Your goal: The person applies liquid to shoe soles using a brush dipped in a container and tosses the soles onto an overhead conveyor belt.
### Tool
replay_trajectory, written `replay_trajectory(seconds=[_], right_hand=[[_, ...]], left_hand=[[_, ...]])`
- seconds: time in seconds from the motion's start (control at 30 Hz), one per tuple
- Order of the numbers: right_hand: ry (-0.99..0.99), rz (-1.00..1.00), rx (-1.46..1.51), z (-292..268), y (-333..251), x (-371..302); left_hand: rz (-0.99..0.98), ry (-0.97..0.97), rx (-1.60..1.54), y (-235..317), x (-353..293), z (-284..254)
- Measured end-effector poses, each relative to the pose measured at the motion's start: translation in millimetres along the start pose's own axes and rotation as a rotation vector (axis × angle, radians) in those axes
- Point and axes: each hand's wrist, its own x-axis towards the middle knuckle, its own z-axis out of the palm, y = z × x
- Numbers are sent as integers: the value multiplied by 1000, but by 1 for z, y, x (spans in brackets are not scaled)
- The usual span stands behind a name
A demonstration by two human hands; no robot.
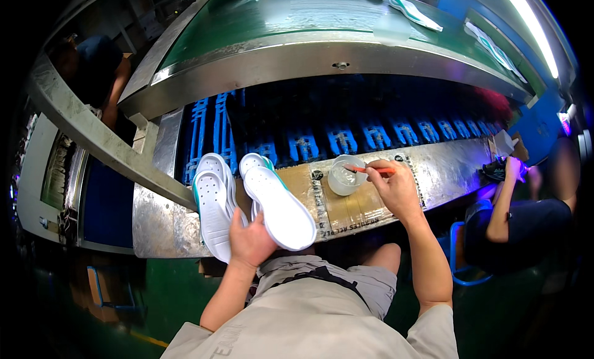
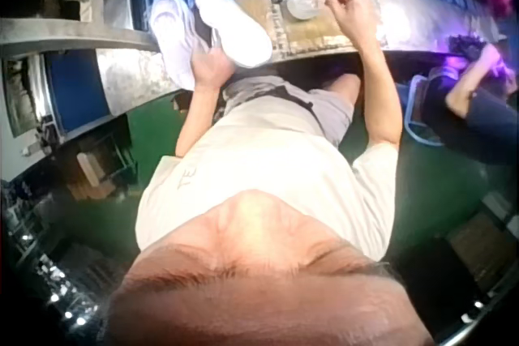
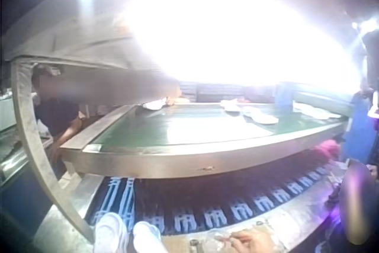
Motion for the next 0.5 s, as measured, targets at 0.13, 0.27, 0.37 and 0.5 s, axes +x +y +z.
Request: replay_trajectory(seconds=[0.13, 0.27, 0.37, 0.5], right_hand=[[-46, 120, 55, 6, 11, -9], [-30, 172, 334, 8, 2, -18], [-50, 135, 458, 15, -6, -25], [-82, 198, 854, 38, -25, -40]], left_hand=[[-101, -219, -216, -32, 0, -6], [-44, -250, -132, -42, 6, -8], [11, -113, -82, -48, 11, 6], [-9, -249, -214, -50, 12, 2]])
